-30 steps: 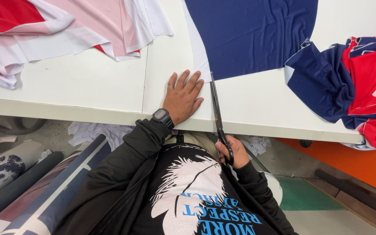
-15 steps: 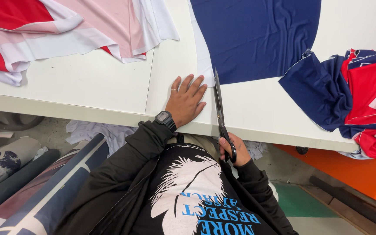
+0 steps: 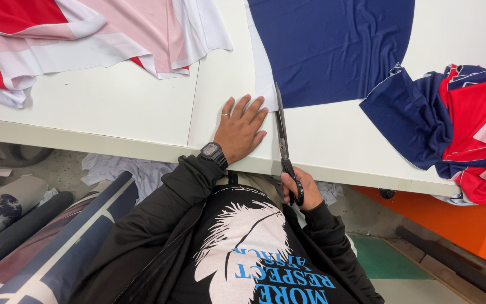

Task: The person uses shears to cut a blue fabric piece along a paper pattern on a white table. After cutting, they fold the fabric and place it on a stack of similar pieces. They then pick up a red and white fabric piece and begin cutting it.

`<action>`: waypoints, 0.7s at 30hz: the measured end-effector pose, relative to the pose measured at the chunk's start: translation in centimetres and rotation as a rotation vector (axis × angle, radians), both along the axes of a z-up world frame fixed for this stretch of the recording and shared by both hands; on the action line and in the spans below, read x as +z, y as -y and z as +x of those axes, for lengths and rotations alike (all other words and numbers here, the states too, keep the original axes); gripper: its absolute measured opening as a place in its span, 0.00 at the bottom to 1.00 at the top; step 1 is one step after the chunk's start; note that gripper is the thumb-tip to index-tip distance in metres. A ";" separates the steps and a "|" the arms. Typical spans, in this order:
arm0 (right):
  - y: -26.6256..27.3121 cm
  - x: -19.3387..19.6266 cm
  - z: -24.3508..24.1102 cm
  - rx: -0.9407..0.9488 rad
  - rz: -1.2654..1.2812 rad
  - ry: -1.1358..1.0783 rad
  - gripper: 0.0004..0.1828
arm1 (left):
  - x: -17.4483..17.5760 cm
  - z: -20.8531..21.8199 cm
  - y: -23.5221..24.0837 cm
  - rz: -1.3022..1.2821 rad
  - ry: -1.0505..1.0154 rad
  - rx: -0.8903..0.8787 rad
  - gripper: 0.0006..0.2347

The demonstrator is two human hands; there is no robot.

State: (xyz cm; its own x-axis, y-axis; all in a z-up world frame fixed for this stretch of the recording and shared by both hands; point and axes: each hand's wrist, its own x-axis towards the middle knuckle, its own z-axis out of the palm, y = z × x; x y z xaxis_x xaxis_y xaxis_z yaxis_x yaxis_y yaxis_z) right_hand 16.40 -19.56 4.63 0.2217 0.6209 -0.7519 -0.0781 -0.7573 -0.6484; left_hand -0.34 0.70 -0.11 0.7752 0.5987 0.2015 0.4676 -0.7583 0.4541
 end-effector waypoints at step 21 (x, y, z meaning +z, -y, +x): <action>-2.8 0.0 2.5 0.085 0.023 0.047 0.28 | -0.1 0.0 0.0 0.011 -0.015 0.010 0.24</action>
